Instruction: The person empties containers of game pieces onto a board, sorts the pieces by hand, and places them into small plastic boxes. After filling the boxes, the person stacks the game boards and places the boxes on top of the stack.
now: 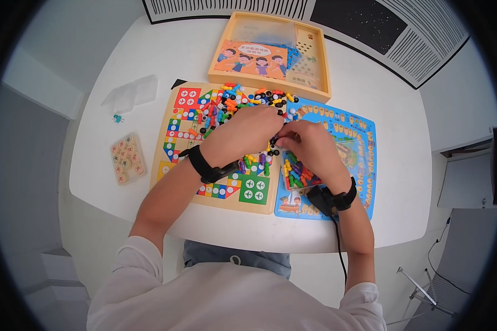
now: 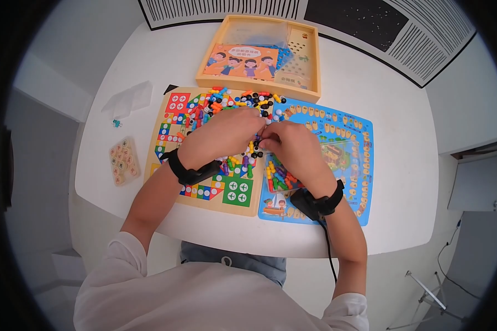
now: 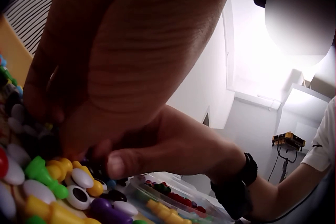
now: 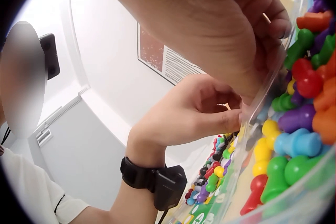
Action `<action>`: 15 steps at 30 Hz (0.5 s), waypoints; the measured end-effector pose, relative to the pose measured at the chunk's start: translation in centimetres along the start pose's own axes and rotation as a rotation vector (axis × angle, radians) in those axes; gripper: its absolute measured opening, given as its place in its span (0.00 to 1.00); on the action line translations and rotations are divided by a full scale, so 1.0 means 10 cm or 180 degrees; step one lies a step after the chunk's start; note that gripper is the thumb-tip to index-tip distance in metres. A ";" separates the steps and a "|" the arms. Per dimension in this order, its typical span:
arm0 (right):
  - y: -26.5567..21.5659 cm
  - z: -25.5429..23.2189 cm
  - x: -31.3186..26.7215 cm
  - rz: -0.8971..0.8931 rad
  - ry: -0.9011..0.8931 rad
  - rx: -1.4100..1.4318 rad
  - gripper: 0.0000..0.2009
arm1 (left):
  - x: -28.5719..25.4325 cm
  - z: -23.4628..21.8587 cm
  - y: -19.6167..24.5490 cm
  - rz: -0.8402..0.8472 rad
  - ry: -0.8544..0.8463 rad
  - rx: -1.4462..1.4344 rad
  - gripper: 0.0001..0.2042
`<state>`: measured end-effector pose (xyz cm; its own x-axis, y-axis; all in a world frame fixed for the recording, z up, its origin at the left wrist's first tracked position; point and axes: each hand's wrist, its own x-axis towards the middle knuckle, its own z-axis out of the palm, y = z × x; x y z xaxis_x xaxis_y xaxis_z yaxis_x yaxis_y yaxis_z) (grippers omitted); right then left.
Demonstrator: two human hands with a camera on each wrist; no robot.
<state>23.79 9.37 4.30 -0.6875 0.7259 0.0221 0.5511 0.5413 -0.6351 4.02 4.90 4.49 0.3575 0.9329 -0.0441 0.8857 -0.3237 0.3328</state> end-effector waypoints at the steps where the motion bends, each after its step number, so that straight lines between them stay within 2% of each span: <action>1: 0.01 0.00 0.00 -0.0001 -0.0001 0.0000 0.07 | 0.00 0.01 0.00 -0.0001 0.0001 0.0000 0.09; 3: 0.06 0.01 0.01 -0.0112 0.0155 -0.0074 0.07 | 0.00 0.02 0.02 0.0022 0.0106 0.0056 0.10; 10: 0.11 -0.05 0.02 -0.0056 0.0156 -0.0232 0.10 | 0.03 -0.09 0.08 -0.0005 0.0002 0.0121 0.10; 13: 0.07 -0.10 0.00 0.0023 0.0095 -0.0268 0.09 | 0.00 -0.11 0.06 0.0120 0.0270 0.0090 0.08; 15: 0.06 -0.12 -0.01 0.0083 -0.0083 -0.0005 0.08 | -0.05 -0.21 0.12 0.0102 0.0319 -0.0407 0.06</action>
<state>24.77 10.12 4.86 -0.6850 0.7284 -0.0145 0.5697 0.5231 -0.6339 4.26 4.43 6.89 0.3480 0.9355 0.0605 0.8270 -0.3368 0.4501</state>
